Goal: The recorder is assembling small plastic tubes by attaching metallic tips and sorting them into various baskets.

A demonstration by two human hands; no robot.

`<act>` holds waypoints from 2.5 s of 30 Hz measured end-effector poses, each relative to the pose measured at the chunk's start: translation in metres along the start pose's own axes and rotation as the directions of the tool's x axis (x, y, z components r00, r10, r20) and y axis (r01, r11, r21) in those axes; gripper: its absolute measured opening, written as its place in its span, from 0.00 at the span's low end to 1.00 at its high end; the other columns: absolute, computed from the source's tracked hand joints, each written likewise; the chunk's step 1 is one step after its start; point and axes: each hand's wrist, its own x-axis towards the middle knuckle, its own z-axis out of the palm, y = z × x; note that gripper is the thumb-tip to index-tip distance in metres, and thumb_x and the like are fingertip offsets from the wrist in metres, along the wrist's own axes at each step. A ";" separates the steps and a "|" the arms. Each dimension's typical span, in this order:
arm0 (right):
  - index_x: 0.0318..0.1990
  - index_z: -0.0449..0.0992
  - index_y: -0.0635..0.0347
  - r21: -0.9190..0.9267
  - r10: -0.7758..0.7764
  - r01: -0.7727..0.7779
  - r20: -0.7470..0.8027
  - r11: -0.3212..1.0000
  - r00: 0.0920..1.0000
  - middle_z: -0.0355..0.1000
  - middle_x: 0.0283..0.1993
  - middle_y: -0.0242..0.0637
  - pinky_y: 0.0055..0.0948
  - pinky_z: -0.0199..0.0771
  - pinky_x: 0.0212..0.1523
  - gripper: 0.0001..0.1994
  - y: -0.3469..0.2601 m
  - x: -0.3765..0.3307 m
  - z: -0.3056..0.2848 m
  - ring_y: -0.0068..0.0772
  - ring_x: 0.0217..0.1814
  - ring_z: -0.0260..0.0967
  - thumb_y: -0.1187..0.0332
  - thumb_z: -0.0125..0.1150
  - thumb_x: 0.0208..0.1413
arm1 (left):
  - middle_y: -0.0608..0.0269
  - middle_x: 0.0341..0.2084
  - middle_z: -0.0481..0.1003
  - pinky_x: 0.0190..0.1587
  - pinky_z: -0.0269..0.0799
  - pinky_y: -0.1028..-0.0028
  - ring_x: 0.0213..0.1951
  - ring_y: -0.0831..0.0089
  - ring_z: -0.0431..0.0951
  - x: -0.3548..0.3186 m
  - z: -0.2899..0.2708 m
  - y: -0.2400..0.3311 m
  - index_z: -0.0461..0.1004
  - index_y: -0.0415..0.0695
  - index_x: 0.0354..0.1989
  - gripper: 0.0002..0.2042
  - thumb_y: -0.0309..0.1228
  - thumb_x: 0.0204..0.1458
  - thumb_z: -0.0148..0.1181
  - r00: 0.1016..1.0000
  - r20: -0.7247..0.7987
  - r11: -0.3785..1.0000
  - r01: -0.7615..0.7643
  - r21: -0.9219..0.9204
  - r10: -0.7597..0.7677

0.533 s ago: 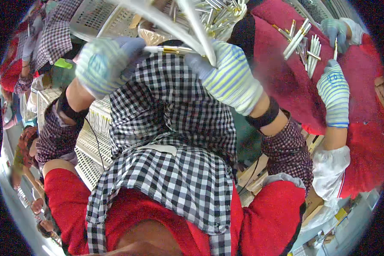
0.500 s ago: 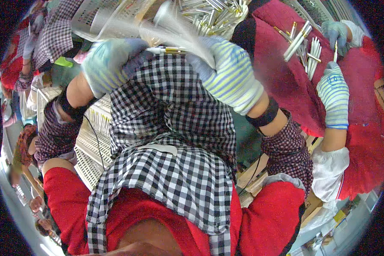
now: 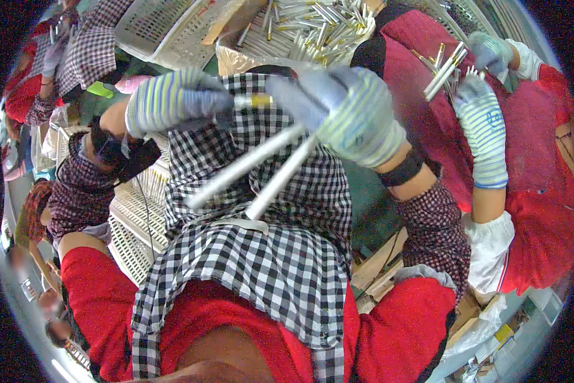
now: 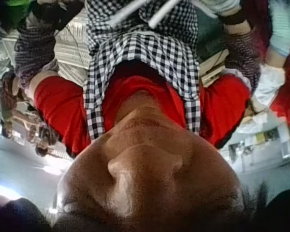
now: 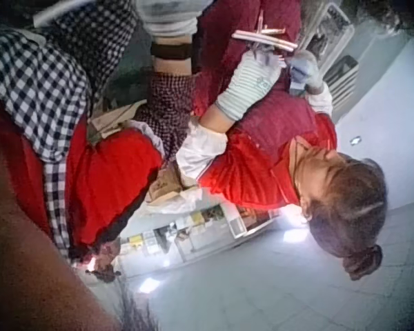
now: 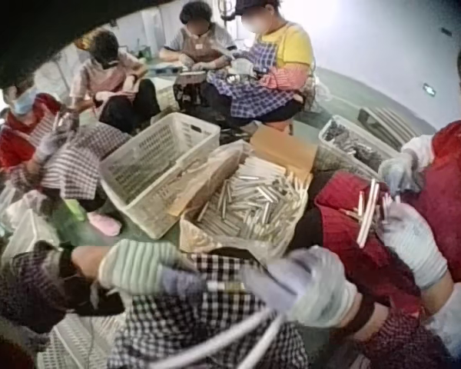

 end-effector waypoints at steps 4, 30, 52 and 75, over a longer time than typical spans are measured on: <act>0.41 0.74 0.57 0.285 0.296 -0.357 0.234 0.890 0.926 0.74 0.34 0.40 0.31 0.73 0.30 0.13 -0.009 0.001 0.004 0.40 0.29 0.72 0.65 0.59 0.47 | 0.58 0.17 0.74 0.22 0.68 0.70 0.21 0.68 0.75 -0.005 0.012 -0.010 0.75 0.41 0.32 0.10 0.35 0.53 0.52 0.859 -0.168 0.740 -0.300 0.602 0.484; 0.45 0.76 0.61 0.547 0.543 -0.813 0.628 0.202 0.557 0.70 0.24 0.26 0.21 0.63 0.25 0.14 -0.029 0.005 0.002 0.17 0.23 0.62 0.64 0.57 0.54 | 0.53 0.19 0.72 0.22 0.68 0.61 0.25 0.54 0.75 -0.010 0.017 -0.007 0.69 0.42 0.24 0.13 0.39 0.52 0.53 0.721 -0.109 0.362 -0.206 0.909 0.684; 0.40 0.75 0.60 0.373 0.303 -0.324 0.115 0.870 0.946 0.70 0.27 0.35 0.30 0.66 0.21 0.12 -0.024 0.004 0.006 0.32 0.23 0.67 0.66 0.60 0.47 | 0.54 0.26 0.77 0.33 0.71 0.69 0.28 0.62 0.76 -0.006 0.020 -0.035 0.74 0.43 0.41 0.12 0.36 0.53 0.52 0.694 -0.109 0.588 -0.504 0.633 0.712; 0.44 0.74 0.56 0.034 0.008 -0.010 0.050 0.999 0.999 0.73 0.40 0.43 0.33 0.73 0.27 0.22 -0.008 -0.005 0.005 0.43 0.26 0.72 0.54 0.57 0.44 | 0.59 0.24 0.76 0.31 0.70 0.72 0.26 0.66 0.75 -0.004 0.023 -0.017 0.76 0.40 0.36 0.13 0.39 0.54 0.54 0.898 -0.208 0.921 -0.365 0.141 0.387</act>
